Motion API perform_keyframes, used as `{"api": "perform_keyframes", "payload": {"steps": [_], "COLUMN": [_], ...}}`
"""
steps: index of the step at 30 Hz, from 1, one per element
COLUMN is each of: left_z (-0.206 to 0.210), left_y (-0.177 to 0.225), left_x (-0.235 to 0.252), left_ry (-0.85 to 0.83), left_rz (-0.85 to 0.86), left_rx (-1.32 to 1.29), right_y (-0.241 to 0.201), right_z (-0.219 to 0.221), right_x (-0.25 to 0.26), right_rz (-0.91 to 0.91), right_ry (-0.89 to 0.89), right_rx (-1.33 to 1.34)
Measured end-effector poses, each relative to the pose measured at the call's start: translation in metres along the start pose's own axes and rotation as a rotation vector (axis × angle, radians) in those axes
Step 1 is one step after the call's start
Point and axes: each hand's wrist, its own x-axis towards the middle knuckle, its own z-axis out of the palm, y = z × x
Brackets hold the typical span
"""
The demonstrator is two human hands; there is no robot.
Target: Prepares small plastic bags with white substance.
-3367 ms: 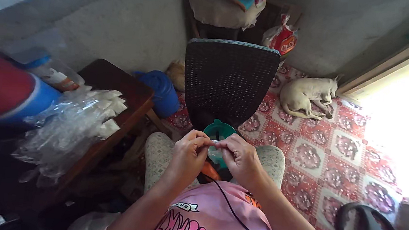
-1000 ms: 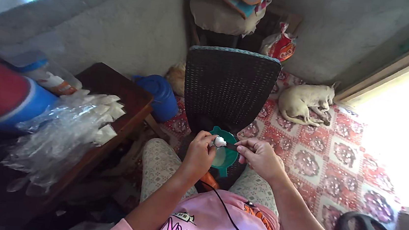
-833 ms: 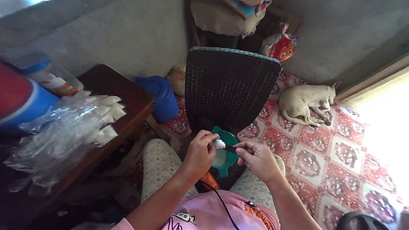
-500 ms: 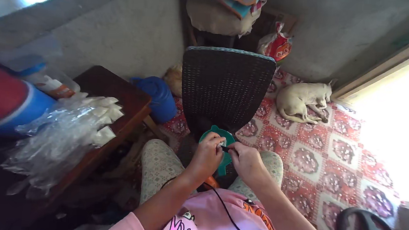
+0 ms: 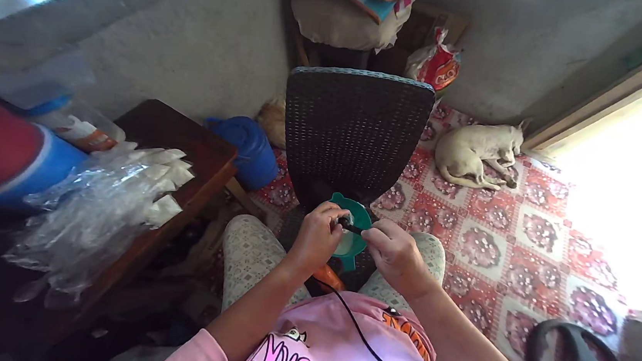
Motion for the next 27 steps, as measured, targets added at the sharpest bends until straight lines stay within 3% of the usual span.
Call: {"api": "perform_keyframes", "payload": {"steps": [3, 6, 8, 12, 17, 21, 24, 27], "left_z": [-0.002, -0.009, -0.013, -0.017, -0.021, -0.02, -0.019, -0.02], "left_y": [-0.008, -0.018, -0.022, -0.024, -0.02, -0.019, -0.018, -0.018], "left_x": [0.002, 0.004, 0.004, 0.002, 0.001, -0.001, 0.0, 0.002], "left_ry": [0.002, 0.016, 0.028, 0.081, 0.092, 0.092, 0.091, 0.084], "left_rz": [-0.049, -0.057, -0.068, -0.02, -0.001, -0.022, -0.016, -0.021], "left_rx": [-0.028, -0.04, -0.057, -0.094, -0.07, -0.095, -0.105, -0.094], "right_y": [0.003, 0.007, 0.014, 0.011, 0.004, 0.005, 0.012, 0.024], "right_z": [-0.006, -0.018, -0.025, -0.008, 0.061, 0.094, 0.104, 0.098], "right_x": [0.002, 0.009, 0.015, 0.038, 0.059, 0.058, 0.056, 0.067], "right_rz": [0.093, 0.255, 0.361, 0.542, 0.466, 0.503, 0.396, 0.467], "right_ry": [-0.022, 0.102, 0.093, -0.41, -0.785, -0.923, -0.952, -0.969], "right_rx": [0.103, 0.233, 0.218, 0.016, -0.198, -0.224, -0.085, 0.045]}}
